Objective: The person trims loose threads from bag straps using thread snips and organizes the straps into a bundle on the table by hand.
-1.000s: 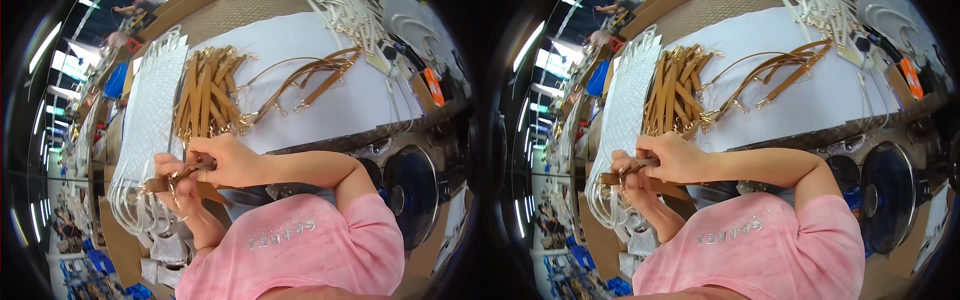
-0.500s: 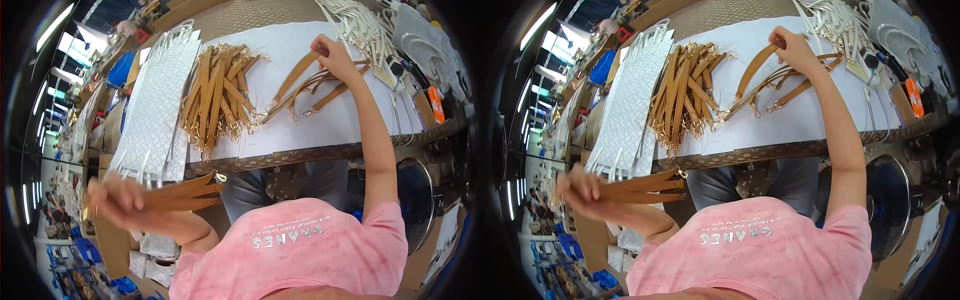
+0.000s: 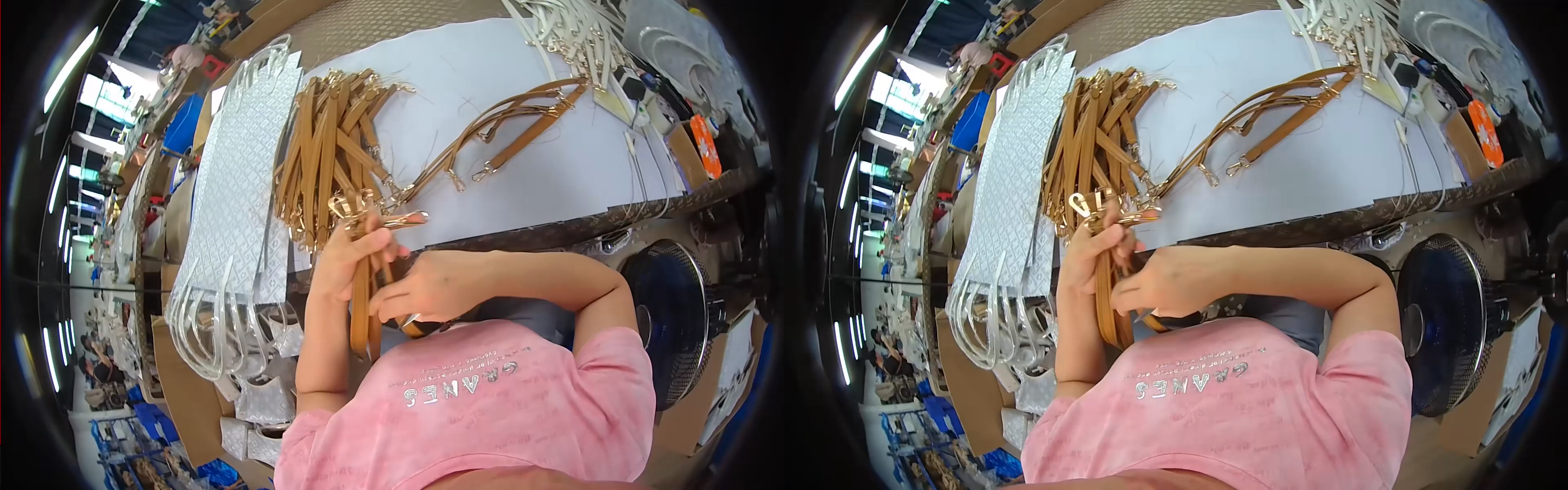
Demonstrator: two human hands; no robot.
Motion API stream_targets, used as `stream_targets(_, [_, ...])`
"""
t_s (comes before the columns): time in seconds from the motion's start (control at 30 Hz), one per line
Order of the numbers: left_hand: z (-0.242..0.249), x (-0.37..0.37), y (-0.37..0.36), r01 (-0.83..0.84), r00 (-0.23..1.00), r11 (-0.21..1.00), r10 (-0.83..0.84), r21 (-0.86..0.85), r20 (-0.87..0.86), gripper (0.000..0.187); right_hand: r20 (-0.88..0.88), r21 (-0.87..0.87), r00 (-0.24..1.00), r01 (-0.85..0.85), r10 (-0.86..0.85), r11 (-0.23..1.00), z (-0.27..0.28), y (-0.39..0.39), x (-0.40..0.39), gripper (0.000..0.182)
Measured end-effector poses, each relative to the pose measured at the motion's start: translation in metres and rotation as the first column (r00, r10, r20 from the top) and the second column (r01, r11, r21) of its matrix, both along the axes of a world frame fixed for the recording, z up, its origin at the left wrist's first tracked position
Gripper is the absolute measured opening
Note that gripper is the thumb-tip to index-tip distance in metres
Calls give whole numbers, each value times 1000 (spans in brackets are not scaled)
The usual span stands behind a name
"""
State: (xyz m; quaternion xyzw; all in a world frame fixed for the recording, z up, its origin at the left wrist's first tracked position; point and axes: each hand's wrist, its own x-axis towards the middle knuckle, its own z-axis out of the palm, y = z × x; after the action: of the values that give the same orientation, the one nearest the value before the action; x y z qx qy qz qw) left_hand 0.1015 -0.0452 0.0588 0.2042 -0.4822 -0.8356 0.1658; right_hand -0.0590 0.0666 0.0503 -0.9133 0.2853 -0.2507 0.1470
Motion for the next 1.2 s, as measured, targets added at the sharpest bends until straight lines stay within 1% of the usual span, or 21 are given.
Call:
stream_targets(0.03, [-1,2,-1,-10,1000,999,10,-39,21,17,269,-24,962,58,-50,998,-5,-3,-9,19])
stream_targets(0.07, [3,5,-1,-169,984,984,171,-50,47,16,518,-36,851,121,-85,992,-9,-8,-21,20])
stream_targets(0.1, [5,4,0,-324,942,944,328,-65,67,15,524,137,748,398,-407,907,-13,-17,-43,21])
stream_targets(0.13, [7,2,1,-309,947,949,313,-63,68,15,474,306,556,623,-682,720,-18,-30,-71,22])
stream_targets(0.2, [13,-1,5,-383,919,924,380,7,103,15,179,264,207,932,-962,250,-26,-60,-122,21])
stream_targets(0.23, [16,-4,5,-419,903,907,412,35,117,15,185,265,190,935,-964,235,-35,-59,-124,21])
stream_targets(0.33, [20,-6,5,-286,939,952,301,-106,166,15,195,267,203,930,-959,251,-38,-63,-129,21])
stream_targets(0.4, [19,-9,-1,-233,943,958,264,-166,201,15,300,397,354,798,-886,453,-24,-39,-97,22])
stream_targets(0.47, [17,-17,-19,-257,942,928,303,-269,147,16,370,229,522,750,-768,620,-21,-14,-57,22])
stream_targets(0.53, [10,-26,-35,-284,934,904,337,-319,122,17,297,185,784,512,-545,839,-17,11,-35,23])
stream_targets(0.57, [4,-33,-43,-228,928,913,309,-339,209,18,299,184,791,501,-534,846,-19,17,-27,23])
stream_targets(0.63, [-7,-38,-43,-169,913,920,282,-353,296,20,260,236,942,150,-211,960,-22,26,-18,23])
stream_targets(0.73, [-21,-53,-29,-74,906,989,121,-129,405,24,149,255,962,184,-227,949,-28,29,-17,24])
stream_targets(0.77, [-20,-52,-28,-65,906,990,112,-128,409,24,93,268,967,206,-238,941,-31,31,-17,25])
stream_targets(0.8, [-18,-48,-28,-188,898,964,246,-187,366,23,96,271,964,215,-248,938,-34,33,-19,25])
stream_targets(0.9, [2,-23,-30,-537,777,792,598,-291,196,19,293,422,786,404,-544,812,-47,47,-26,29])
stream_targets(0.93, [16,-10,-32,-636,713,714,689,-292,131,17,294,431,787,397,-542,810,-54,52,-31,29])
stream_targets(1.0, [27,23,-43,-645,753,708,652,-287,-84,17,193,325,660,655,-726,682,-71,61,-47,35])
stream_targets(1.03, [30,34,-47,-655,744,700,664,-286,-79,17,191,330,670,644,-717,690,-73,63,-56,35])
stream_targets(1.13, [35,66,-48,-676,727,680,678,-284,-107,21,106,596,661,555,-742,580,-72,71,-68,37])
stream_targets(1.2, [33,70,-43,-712,682,642,729,-284,-61,20,223,539,653,536,-724,650,-62,70,-65,36])
